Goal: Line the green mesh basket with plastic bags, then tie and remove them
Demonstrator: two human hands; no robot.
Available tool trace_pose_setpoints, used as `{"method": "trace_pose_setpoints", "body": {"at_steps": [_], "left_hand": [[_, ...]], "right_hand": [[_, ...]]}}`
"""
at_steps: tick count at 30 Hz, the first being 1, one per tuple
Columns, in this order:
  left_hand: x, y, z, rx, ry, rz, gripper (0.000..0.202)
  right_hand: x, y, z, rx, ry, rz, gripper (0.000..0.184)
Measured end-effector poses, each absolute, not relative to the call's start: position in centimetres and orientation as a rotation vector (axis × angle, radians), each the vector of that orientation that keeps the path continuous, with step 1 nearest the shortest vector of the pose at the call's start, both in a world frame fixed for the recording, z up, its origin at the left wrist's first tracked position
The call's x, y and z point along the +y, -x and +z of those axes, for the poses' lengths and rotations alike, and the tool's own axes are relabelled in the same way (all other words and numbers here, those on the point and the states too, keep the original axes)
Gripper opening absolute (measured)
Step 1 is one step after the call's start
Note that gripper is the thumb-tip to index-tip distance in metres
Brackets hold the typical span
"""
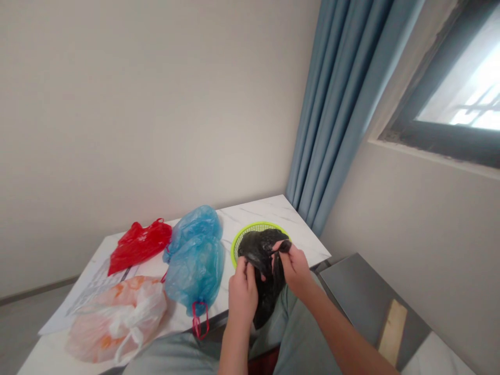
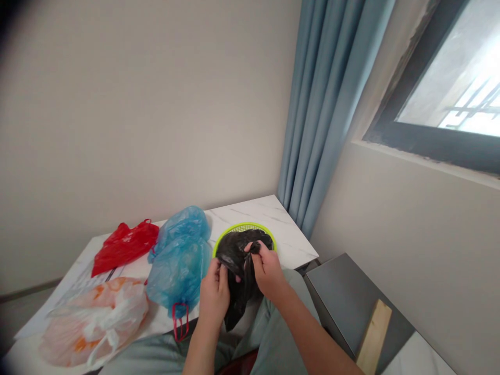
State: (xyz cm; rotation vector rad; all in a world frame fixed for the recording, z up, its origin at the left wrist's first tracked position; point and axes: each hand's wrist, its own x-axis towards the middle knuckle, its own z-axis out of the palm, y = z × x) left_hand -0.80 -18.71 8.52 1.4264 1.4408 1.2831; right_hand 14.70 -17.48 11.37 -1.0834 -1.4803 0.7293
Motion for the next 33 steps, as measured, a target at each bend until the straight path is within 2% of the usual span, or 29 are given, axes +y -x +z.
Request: {"method": "trace_pose_setpoints", "body": {"at_steps": [6,9,11,14,18,21,27,31,33], "left_hand": [[-17.4,2.5,7.2,1.294,-0.792,1.882,0.022],[-16.6,3.8,6.7,1.085,-0.416,1.996,0.020],[-16.3,4.2,6.6,0.962,-0.281,1.964,0.019],[-16.4,3.9,7.0,0.871,-0.330,1.925,0.016],[-17.1,2.6,7.7,0.887,-0.598,1.865,0.017],[-17.4,2.0,7.5,0.957,-0.832,1.778,0.020],[-17.7,1.0,8.1,1.179,-1.335,1.455,0.019],[-17.8,-0.2,9.5,1.110,-1.528,1.275,0.024],[-17.7,-0.7,9.7,1.100,-1.546,1.271,0.026]], "right_hand": [[-14.0,-16.8,8.1,-1.337,1.426,0.435,0.038],[-12.5,-17.7,6.1,-1.080,1.513,0.425,0.041],[-11.7,-18.0,5.1,-0.820,1.488,0.522,0.040],[-10.9,-18.0,4.9,-0.442,1.230,0.856,0.033],[-10.8,-17.5,6.5,-0.303,0.921,1.085,0.023],[-11.7,-16.8,8.0,-0.577,0.979,1.010,0.025],[-13.3,-15.0,9.4,-1.569,1.376,0.571,0.026],[-13.4,-14.1,9.6,-1.957,1.370,0.593,0.025],[-13.7,-14.1,9.9,-2.076,1.284,0.657,0.031]]}}
